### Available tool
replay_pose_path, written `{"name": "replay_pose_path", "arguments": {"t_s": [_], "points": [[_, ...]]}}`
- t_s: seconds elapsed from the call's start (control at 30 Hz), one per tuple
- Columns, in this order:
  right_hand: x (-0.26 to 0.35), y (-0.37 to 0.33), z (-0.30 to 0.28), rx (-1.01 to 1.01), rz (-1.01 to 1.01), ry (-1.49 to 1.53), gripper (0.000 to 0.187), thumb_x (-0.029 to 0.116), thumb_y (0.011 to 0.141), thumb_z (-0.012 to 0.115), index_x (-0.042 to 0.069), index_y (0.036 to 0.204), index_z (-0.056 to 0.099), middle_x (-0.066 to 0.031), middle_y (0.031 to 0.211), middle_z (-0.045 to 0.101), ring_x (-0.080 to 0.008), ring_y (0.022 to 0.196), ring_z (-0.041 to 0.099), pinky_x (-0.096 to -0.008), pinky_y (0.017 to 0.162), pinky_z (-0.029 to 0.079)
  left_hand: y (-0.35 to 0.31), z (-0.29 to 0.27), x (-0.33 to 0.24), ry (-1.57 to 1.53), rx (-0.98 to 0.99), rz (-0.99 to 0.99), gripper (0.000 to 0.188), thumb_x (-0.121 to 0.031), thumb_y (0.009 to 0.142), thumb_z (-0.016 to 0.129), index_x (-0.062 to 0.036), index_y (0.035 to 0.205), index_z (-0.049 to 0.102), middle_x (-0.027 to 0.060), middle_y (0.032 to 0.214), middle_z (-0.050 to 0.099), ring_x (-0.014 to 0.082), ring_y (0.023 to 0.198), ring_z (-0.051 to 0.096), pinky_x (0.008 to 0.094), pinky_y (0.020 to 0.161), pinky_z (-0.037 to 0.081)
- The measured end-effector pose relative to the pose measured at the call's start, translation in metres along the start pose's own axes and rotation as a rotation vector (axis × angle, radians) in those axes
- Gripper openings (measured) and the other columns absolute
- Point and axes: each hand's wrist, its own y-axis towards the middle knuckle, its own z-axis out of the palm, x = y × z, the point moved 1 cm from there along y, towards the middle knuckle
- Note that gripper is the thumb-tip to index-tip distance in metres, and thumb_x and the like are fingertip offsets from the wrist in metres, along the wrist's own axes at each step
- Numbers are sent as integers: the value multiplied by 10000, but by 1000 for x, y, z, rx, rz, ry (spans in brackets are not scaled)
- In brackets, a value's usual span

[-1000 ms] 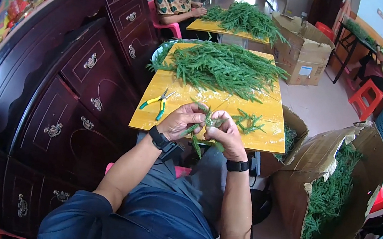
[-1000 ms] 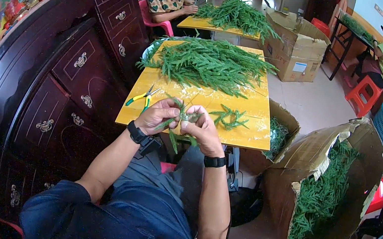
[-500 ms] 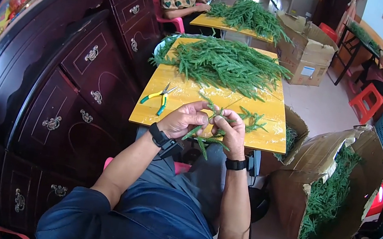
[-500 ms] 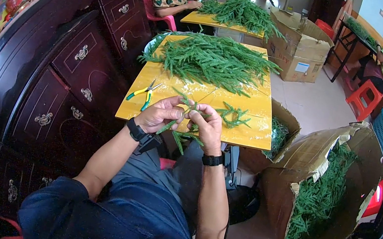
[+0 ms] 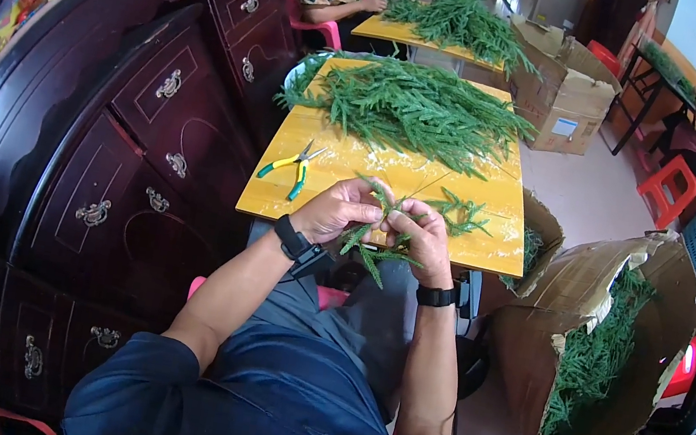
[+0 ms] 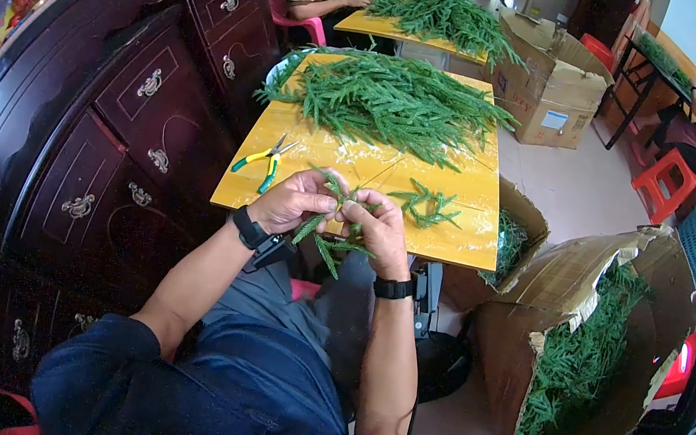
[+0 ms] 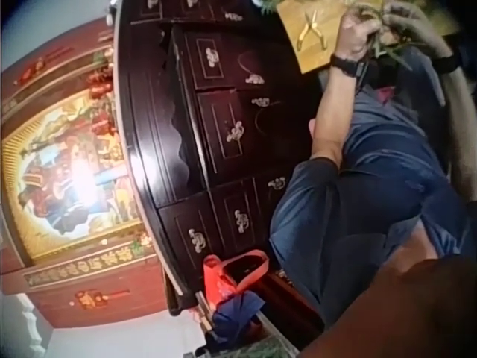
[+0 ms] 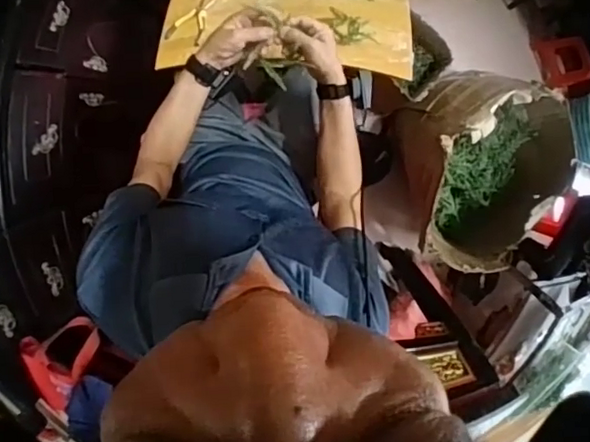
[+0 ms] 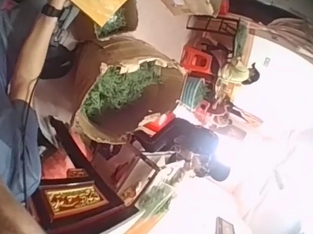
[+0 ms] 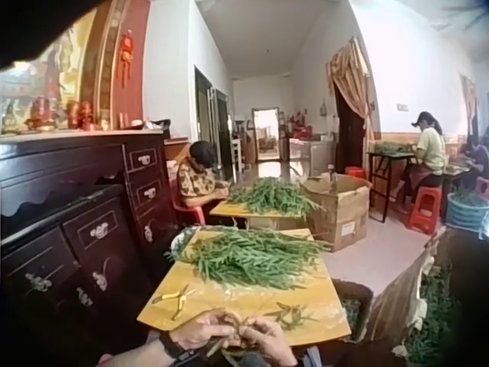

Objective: The person assembles a wreath by twisting wire around green branches, using pliers to cut the wire and trim the foliage. They repeat this process several times, setting each finished piece on the table.

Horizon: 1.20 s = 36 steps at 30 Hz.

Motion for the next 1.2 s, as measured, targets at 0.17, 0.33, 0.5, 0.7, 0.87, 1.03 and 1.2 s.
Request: {"name": "replay_pose_path", "arguments": {"t_s": [0.17,0.33,0.5,0.7,0.87,1.03,1.2], "points": [[0,1,-4,33,47,21,22,47,913,626,47,923,606,-63,784,669,-125,623,606,-240,562,494,2,2,-3,57,-24,-8,197,-42,936,622,-47,1132,626,28,870,644,101,749,633,249,623,560],[-2,0,-2,1,19,29,38,65,927,626,55,942,593,-54,770,648,-117,605,583,-236,539,474,3,2,-1,43,-48,-22,164,-33,930,631,-50,1092,628,22,831,637,92,715,623,245,610,548],[-5,2,2,-34,-43,9,97,133,958,624,50,943,577,-40,773,645,-106,655,587,-242,564,470,1,3,-3,167,-156,-33,126,-32,923,647,-56,1046,636,15,813,636,87,688,612,236,592,524],[-14,7,4,-170,-126,-168,129,172,997,592,51,964,561,-28,760,623,-84,599,555,-224,508,446,5,11,9,399,-312,112,74,-7,920,636,-53,977,649,-1,789,643,93,676,612,239,586,504],[-14,8,1,-176,-115,-134,132,176,1003,584,52,970,553,-22,744,608,-79,556,531,-223,493,440,0,30,2,1302,-399,642,83,33,898,638,-27,953,647,-2,805,665,105,704,631,266,605,510],[-13,8,5,-167,-150,-104,120,169,1009,569,54,986,543,-21,751,604,-77,557,530,-221,492,440,-1,32,1,1173,-398,583,96,64,876,643,-7,940,637,18,826,683,114,736,648,286,633,519],[-13,8,10,-146,-179,-123,108,145,1013,547,66,946,517,-29,767,596,-78,562,519,-212,494,425,5,14,15,567,-399,373,46,36,895,625,1,925,628,50,834,691,118,749,649,281,666,518]]}}
